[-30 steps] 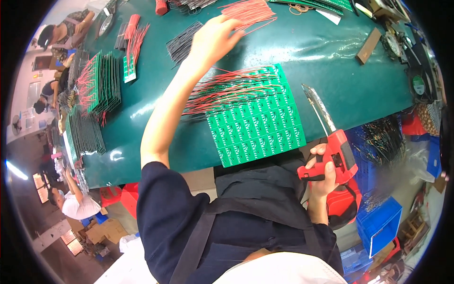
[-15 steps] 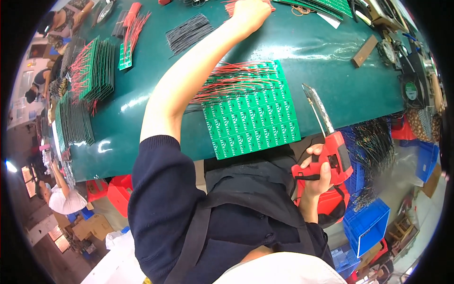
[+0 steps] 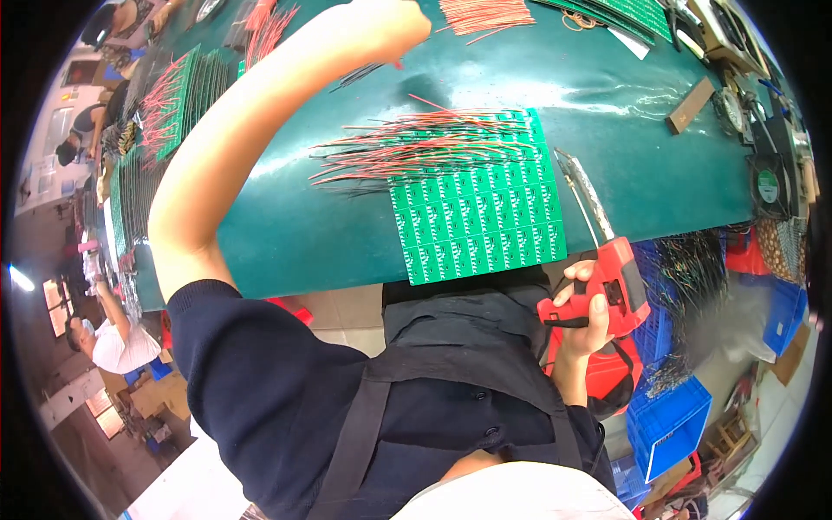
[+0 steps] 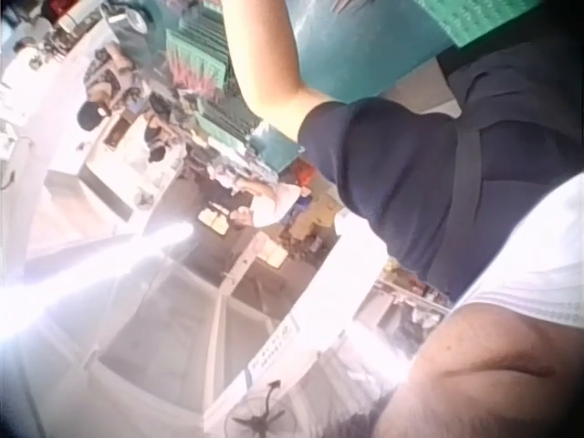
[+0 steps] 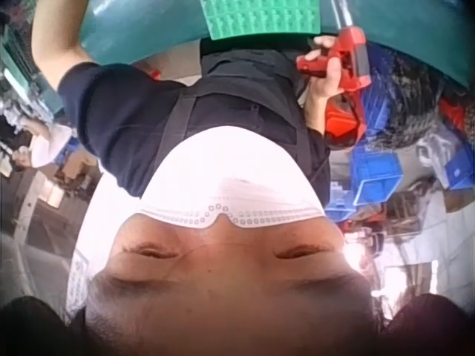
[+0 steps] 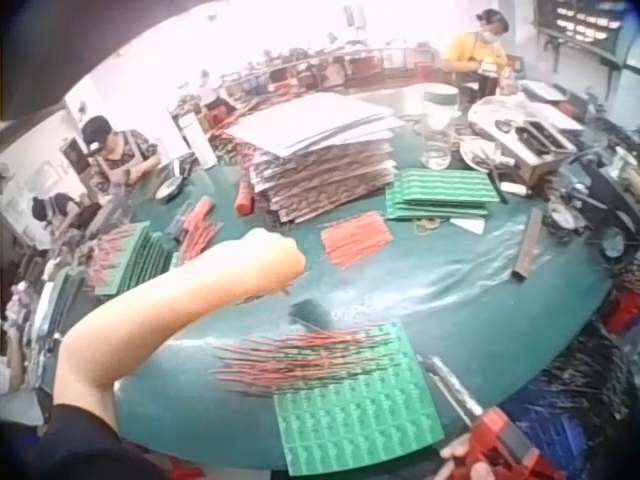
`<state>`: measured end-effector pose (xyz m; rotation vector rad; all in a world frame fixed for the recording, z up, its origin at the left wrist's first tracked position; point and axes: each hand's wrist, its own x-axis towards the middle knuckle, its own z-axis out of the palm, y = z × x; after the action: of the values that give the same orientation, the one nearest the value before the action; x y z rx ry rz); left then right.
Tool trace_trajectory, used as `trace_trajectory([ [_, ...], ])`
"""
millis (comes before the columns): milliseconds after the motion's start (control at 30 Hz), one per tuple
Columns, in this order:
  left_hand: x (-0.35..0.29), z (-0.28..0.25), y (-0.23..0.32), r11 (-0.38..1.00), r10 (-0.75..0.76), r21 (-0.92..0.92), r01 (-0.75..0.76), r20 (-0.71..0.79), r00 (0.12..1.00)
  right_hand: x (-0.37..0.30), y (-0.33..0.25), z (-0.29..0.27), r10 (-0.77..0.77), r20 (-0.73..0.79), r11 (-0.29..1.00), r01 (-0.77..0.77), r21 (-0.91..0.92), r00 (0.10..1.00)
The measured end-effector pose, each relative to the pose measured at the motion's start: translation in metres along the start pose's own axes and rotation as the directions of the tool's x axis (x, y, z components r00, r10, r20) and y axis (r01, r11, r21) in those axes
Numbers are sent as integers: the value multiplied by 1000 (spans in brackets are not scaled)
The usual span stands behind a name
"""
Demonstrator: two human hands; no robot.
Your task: The person solders multiple red and black wires onto individual green printed circuit boards using a soldering iron and solder wire at a factory workbench.
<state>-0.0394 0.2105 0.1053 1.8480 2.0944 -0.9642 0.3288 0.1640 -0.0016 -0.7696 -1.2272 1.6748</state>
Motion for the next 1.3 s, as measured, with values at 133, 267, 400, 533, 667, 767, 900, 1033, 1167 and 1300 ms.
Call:
trace_trajectory([
  [133,2,37,16,997,-24,74,23,12,1000,-2,0,5,25,54,1000,-26,14,998],
  [267,-8,54,13,988,-5,154,18,-86,996,-7,-4,19,78,102,997,-79,12,992],
  [400,-46,78,13,996,9,-76,-40,-371,929,-12,-3,25,151,162,988,-152,-7,975],
  [533,-100,104,35,866,65,-318,-386,-692,719,-13,3,23,251,293,951,-291,103,923],
  [667,-127,153,58,786,-14,-450,-424,-698,716,-18,14,28,314,392,920,-379,97,865],
  [767,-138,175,67,684,-109,-614,-394,-620,777,-20,16,36,340,482,899,-430,87,808],
  [900,-141,185,70,786,-32,-455,-418,-706,708,-25,22,41,382,534,885,-464,23,755],
  [1033,-138,191,71,794,-66,-449,-411,-735,675,-29,26,46,437,528,863,-504,-18,728],
  [1167,-135,192,71,830,-39,-377,-411,-775,630,-32,25,54,471,483,857,-513,-51,738],
  [1300,-135,195,71,825,-44,-386,-413,-772,634,-34,27,54,503,455,844,-532,-74,735],
])
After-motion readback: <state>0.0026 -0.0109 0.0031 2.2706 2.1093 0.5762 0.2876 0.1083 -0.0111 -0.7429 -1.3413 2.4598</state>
